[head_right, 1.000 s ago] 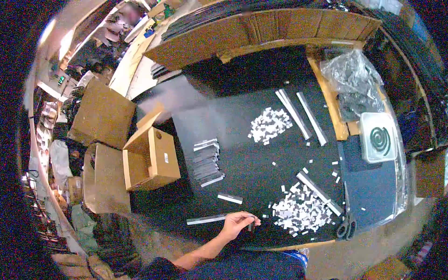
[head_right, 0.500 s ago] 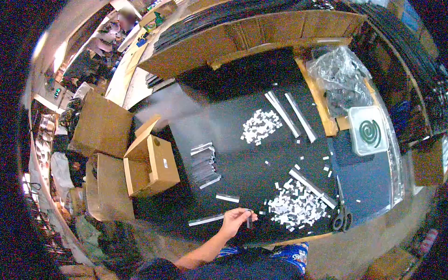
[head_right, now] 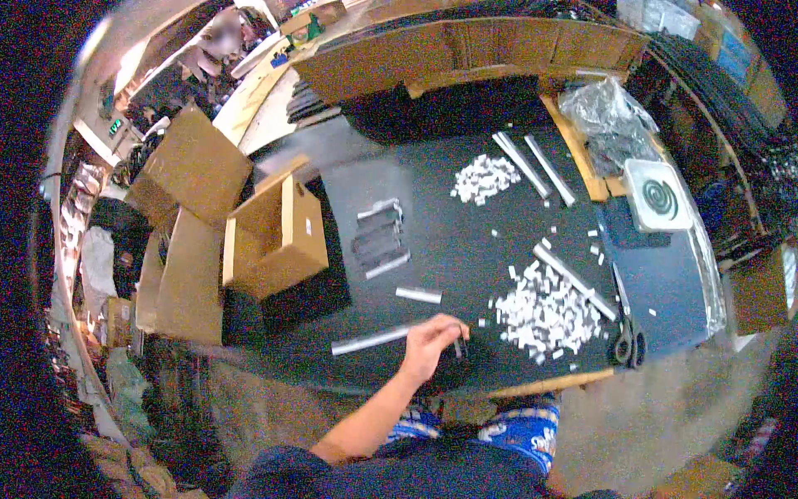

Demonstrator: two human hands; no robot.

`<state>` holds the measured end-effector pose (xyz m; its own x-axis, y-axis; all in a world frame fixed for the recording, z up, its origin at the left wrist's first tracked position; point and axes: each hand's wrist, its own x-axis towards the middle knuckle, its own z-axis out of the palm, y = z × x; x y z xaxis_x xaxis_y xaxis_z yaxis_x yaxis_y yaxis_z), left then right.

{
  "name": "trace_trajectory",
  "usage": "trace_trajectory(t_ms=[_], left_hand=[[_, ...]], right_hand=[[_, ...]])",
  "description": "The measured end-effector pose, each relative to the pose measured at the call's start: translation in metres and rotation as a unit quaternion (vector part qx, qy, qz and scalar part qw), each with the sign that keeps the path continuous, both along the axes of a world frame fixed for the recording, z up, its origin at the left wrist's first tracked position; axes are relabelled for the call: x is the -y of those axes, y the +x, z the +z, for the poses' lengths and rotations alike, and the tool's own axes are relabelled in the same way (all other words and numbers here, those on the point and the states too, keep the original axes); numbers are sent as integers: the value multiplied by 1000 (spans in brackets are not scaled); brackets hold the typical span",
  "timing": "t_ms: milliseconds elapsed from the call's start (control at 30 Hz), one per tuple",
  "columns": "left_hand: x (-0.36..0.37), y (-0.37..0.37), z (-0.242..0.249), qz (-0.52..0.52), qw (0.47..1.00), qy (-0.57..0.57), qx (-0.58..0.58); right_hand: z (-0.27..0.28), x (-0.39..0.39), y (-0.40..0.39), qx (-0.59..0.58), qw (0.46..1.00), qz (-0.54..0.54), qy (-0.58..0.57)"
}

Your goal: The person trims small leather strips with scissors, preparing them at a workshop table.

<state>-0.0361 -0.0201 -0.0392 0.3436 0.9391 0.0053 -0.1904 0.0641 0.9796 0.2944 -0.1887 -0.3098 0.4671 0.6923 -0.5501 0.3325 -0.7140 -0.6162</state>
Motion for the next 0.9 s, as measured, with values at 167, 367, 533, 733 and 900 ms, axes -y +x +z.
trace_trajectory(t_ms=[167, 367, 533, 733, 900], left_hand=[[2, 6, -10, 56, 992, -11, 111], [-5, 2, -10, 76, 977, -36, 195], [-3, 1, -10, 74, 977, -39, 194], [-6, 3, -14, 86, 979, 18, 185], [-5, 3, -14, 139, 982, 22, 123]], right_hand=[[2, 60, 0, 30, 999, -24, 6], [-11, 73, -3, 57, 996, -56, 45], [-25, 119, -2, 78, 991, -92, 48], [47, 119, -19, 24, 924, -216, 315], [181, 72, -72, 257, 858, -144, 422]])
